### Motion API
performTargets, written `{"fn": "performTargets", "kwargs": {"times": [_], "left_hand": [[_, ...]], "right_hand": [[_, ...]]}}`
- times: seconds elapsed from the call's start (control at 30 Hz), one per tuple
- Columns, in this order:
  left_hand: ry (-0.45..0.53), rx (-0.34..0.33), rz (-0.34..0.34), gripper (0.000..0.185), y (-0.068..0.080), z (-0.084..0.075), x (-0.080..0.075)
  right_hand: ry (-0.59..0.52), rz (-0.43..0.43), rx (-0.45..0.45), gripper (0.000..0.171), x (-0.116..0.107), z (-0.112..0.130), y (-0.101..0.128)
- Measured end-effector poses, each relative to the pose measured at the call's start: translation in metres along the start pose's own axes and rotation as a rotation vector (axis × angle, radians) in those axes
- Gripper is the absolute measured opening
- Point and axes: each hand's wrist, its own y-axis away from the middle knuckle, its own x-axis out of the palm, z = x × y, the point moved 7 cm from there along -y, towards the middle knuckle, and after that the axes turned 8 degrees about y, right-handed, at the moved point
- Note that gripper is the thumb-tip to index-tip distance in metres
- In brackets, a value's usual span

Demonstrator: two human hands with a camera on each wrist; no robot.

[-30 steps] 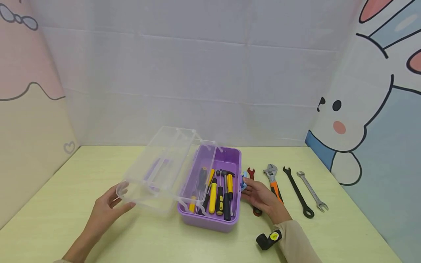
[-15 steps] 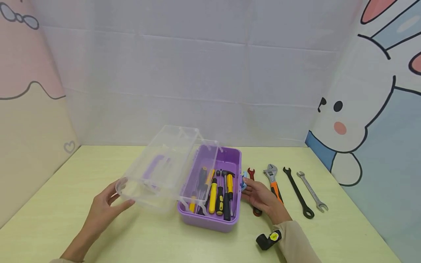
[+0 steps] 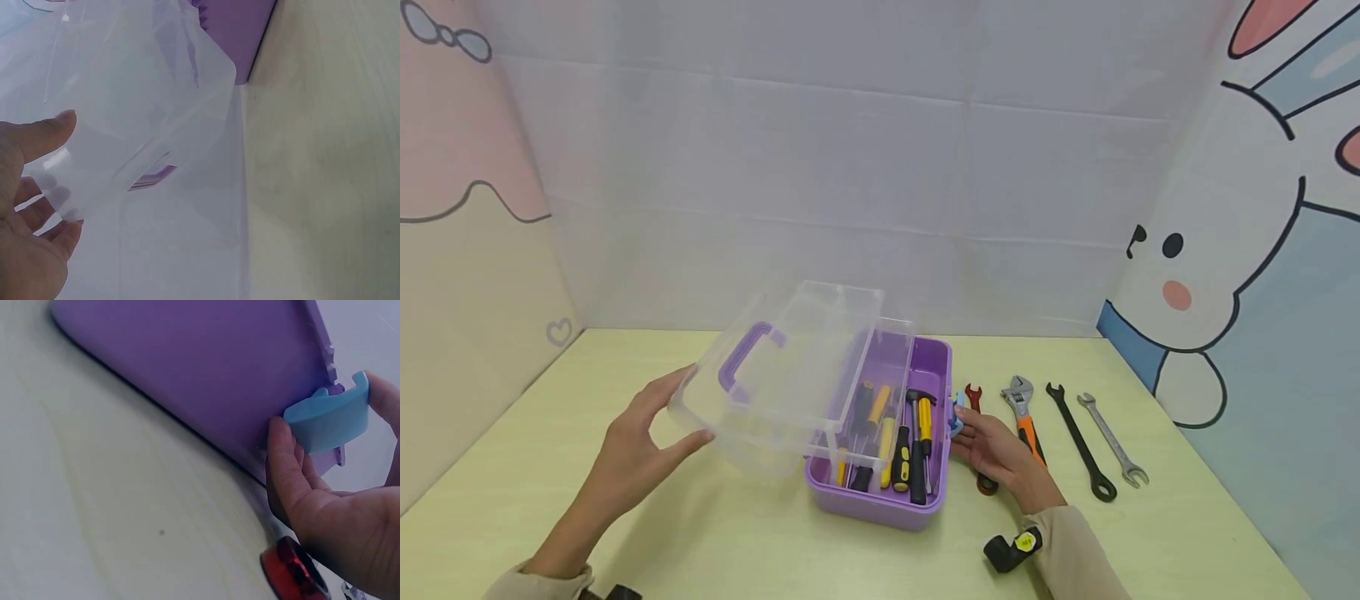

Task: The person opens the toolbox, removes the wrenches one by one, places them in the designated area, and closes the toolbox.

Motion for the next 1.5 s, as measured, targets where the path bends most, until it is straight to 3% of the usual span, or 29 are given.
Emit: {"fn": "performTargets", "kwargs": {"times": [0.27, 0.53, 0.67, 0.8, 1.07, 1.5], "left_hand": [[-0.125, 0.216, 0.022, 0.081, -0.012, -0.036, 0.005], [-0.223, 0.356, 0.074, 0.080, -0.021, -0.063, 0.013], [-0.256, 0.400, 0.093, 0.079, -0.025, -0.075, 0.017], [-0.258, 0.432, 0.120, 0.079, -0.029, -0.083, 0.022], [-0.211, 0.465, 0.162, 0.075, -0.033, -0.092, 0.033], [-0.118, 0.433, 0.233, 0.075, -0.034, -0.103, 0.058]], "right_hand": [[-0.017, 0.042, -0.018, 0.028, 0.001, 0.002, 0.002], [-0.014, 0.032, -0.012, 0.028, -0.001, 0.002, 0.002], [-0.023, 0.074, -0.044, 0.031, 0.000, 0.002, 0.001], [-0.023, 0.122, -0.080, 0.035, 0.002, 0.002, -0.001], [-0.011, 0.063, -0.047, 0.032, 0.003, 0.002, -0.001], [-0.011, 0.035, -0.043, 0.033, 0.001, 0.001, -0.001]]}}
